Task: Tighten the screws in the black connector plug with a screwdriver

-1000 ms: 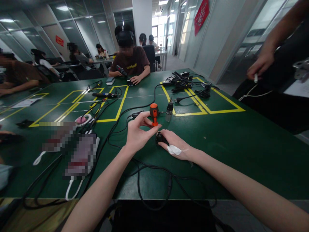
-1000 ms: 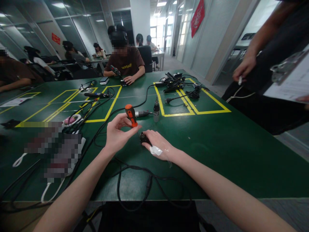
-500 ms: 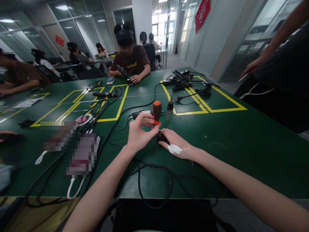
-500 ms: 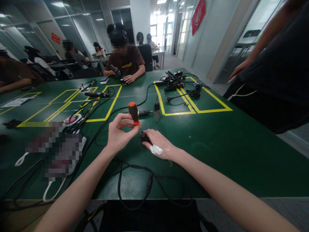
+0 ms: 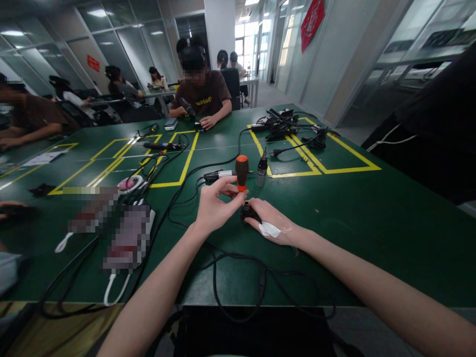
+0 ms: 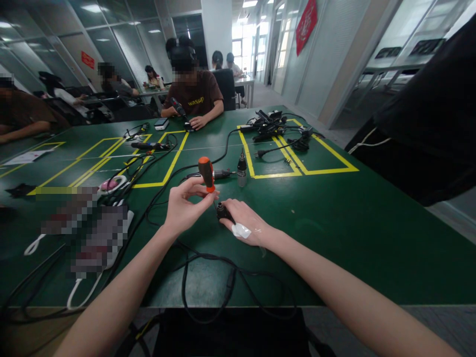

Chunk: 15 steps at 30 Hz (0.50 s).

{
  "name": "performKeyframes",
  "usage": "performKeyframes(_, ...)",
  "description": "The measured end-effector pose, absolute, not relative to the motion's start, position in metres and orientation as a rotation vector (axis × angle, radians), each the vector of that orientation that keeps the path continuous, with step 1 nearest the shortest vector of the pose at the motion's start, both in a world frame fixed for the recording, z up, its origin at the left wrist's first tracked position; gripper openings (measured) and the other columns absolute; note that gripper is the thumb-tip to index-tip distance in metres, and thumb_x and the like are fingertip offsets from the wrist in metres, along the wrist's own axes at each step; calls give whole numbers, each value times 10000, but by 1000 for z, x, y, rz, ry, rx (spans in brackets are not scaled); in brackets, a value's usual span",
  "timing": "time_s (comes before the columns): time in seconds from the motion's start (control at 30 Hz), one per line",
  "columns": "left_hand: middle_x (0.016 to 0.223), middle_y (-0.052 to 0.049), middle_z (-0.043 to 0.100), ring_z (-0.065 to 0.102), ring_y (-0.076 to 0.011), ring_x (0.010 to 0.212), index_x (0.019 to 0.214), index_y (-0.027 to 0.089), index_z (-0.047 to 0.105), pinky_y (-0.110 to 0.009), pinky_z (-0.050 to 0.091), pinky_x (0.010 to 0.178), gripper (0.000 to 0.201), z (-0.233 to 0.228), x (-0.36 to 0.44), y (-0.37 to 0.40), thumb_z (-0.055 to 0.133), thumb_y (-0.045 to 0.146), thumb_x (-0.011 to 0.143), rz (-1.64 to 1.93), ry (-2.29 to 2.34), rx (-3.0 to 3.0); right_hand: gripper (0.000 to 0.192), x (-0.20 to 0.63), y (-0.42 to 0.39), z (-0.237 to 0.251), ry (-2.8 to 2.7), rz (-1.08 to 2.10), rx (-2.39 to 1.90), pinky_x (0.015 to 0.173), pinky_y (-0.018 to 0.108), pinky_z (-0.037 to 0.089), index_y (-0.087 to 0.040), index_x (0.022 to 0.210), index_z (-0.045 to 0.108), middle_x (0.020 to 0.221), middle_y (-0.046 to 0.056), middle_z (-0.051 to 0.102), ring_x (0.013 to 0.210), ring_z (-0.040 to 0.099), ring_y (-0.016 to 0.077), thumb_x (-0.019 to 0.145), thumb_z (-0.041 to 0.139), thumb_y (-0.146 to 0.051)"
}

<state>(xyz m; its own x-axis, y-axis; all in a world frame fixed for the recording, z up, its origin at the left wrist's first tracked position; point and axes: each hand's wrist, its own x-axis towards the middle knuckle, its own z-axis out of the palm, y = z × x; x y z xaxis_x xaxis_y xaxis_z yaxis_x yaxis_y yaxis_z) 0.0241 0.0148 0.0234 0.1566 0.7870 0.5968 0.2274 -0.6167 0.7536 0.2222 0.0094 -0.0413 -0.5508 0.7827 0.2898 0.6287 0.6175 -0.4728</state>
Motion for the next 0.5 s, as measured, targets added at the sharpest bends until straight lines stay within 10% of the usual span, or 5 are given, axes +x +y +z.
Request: performKeyframes(0.5, 771, -11, 815, 814, -170, 670, 1066, 178, 688, -215, 638, 582, 227, 24, 26, 12, 747, 230, 854, 1389, 920, 1847, 256, 222, 9, -41, -2356, 496, -1115, 963, 522, 565, -180, 1249, 618, 1173, 153, 718, 1072, 690, 327, 997, 647, -214)
